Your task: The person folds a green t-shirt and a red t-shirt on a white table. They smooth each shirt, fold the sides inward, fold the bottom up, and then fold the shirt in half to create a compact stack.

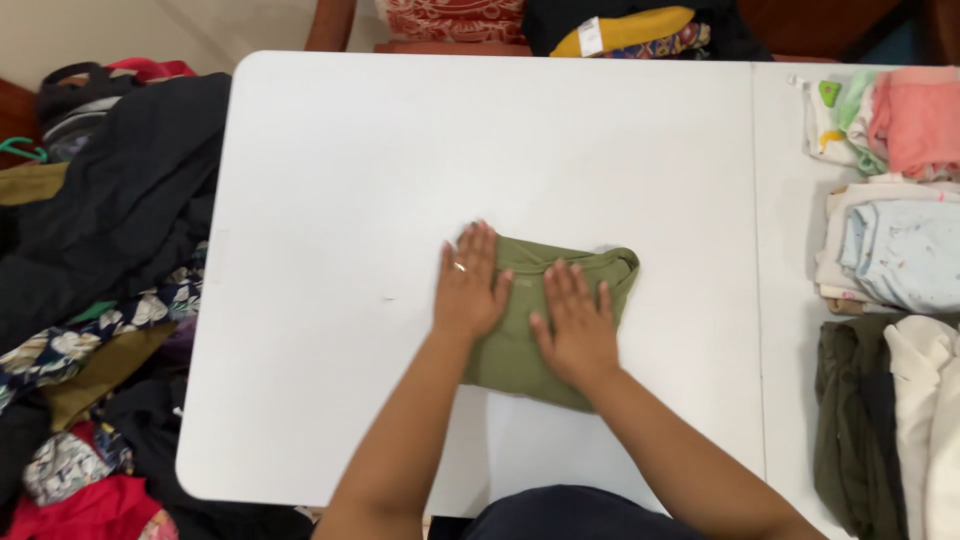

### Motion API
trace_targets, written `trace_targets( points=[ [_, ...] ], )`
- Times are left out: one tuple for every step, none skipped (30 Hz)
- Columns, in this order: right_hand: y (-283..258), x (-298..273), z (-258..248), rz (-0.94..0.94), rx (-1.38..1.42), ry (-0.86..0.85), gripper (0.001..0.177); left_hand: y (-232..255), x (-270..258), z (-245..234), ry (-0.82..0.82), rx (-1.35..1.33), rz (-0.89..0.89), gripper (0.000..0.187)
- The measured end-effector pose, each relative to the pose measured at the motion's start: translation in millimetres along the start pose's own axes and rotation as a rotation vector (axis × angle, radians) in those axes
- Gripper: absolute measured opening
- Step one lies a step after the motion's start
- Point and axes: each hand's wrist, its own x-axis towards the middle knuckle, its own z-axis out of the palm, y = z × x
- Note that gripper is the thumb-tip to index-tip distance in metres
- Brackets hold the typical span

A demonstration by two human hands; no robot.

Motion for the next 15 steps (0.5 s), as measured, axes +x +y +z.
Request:
trace_targets(
  points=[
    [6,7,-7,0.115,-0.034,-0.043,0.07,-5,7,-2,-0.011,0.012,-0.013,0.065],
    [12,13,-13,0.225,-0.068,-0.087,0.07,-10,11,-5,-0.023,0.025,-0.031,0.065],
    [20,11,-12,0.228,-0.069,-0.089,0.07,-22,15,0,-0.024,0.023,-0.03,0.065],
    [29,6,-12,0.227,-0.059,-0.058,0.069,-32,17,6,-0.016,-0.115,-0.059,0.062],
    [37,1,-13,0.226,-0.05,-0.027,0.068,-42,19,12,-0.008,-0.253,-0.089,0.059],
    [42,-6,-12,0.227,-0.052,-0.02,0.068,-36,11,-1,-0.004,-0.254,-0.083,0.059],
    [48,-14,-10,0.235,-0.017,0.075,0.069,-30,3,-15,0.118,-0.326,-0.128,0.058],
    [50,-23,-8,0.242,0.023,0.168,0.069,-25,-7,-30,0.238,-0.395,-0.174,0.056],
    [48,-32,-5,0.243,0.025,0.174,0.069,-13,-16,-35,0.24,-0.392,-0.168,0.056],
    [47,-46,-4,0.222,0.063,0.234,0.068,1,-28,-38,0.219,-0.287,-0.103,0.055],
    [45,-59,-2,0.2,0.1,0.295,0.068,15,-40,-41,0.197,-0.183,-0.039,0.055],
    [34,-62,-1,0.21,0.101,0.303,0.068,27,-48,-36,0.194,-0.182,-0.027,0.055],
    [22,-66,0,0.205,0.092,0.178,0.069,39,-58,-31,0.148,-0.097,0.066,0.058],
    [12,-71,-1,0.204,0.077,0.054,0.07,53,-66,-25,0.106,-0.018,0.162,0.061],
    [9,-74,0,0.216,0.072,0.064,0.07,53,-69,-17,0.106,-0.024,0.177,0.061]
  ],
)
